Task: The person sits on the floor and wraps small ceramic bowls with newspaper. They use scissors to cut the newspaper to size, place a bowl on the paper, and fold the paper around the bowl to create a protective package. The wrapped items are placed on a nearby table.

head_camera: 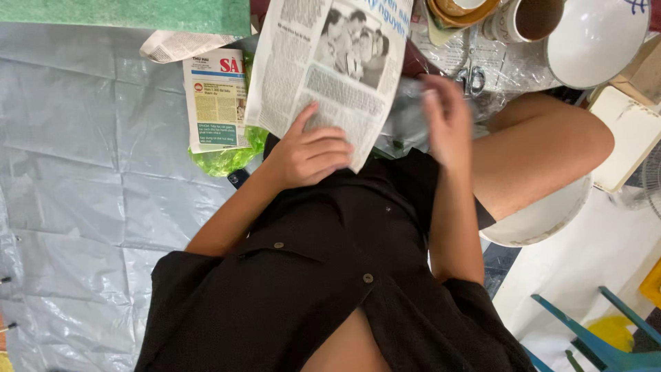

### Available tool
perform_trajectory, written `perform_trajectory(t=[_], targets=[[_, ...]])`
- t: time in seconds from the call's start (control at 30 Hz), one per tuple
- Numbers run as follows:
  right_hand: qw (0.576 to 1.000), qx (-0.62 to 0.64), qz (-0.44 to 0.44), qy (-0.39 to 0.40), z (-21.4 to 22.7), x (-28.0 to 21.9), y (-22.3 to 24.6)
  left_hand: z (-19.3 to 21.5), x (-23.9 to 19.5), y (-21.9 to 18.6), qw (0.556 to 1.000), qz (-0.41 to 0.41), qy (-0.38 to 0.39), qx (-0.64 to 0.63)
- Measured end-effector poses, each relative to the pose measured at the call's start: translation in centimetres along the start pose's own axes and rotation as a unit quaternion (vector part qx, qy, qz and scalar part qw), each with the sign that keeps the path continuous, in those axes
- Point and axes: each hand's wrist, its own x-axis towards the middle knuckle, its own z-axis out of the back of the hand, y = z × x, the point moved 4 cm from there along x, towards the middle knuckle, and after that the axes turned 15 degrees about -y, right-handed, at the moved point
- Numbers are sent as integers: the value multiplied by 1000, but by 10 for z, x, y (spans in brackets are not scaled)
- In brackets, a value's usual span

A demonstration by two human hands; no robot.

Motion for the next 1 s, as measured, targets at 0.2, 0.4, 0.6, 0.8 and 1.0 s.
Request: perform_trajectory(t=[0.2,0.4,0.6,0.8,1.0], targets=[[830,483,-219,175,-86,-14,-2,21,-7,-17,985,30,167,-24],[876,461,-144,8,-94,-1,-6,40,-15,5,992,122,38,13],[836,527,-59,-138,-93,-16,-14,19,-69,55,833,442,-297,-148],[807,573,-136,-48,-110,-35,-21,38,-68,52,817,491,-228,-199],[783,582,-202,-80,-63,-1,-34,60,-29,62,854,479,-129,-155]])
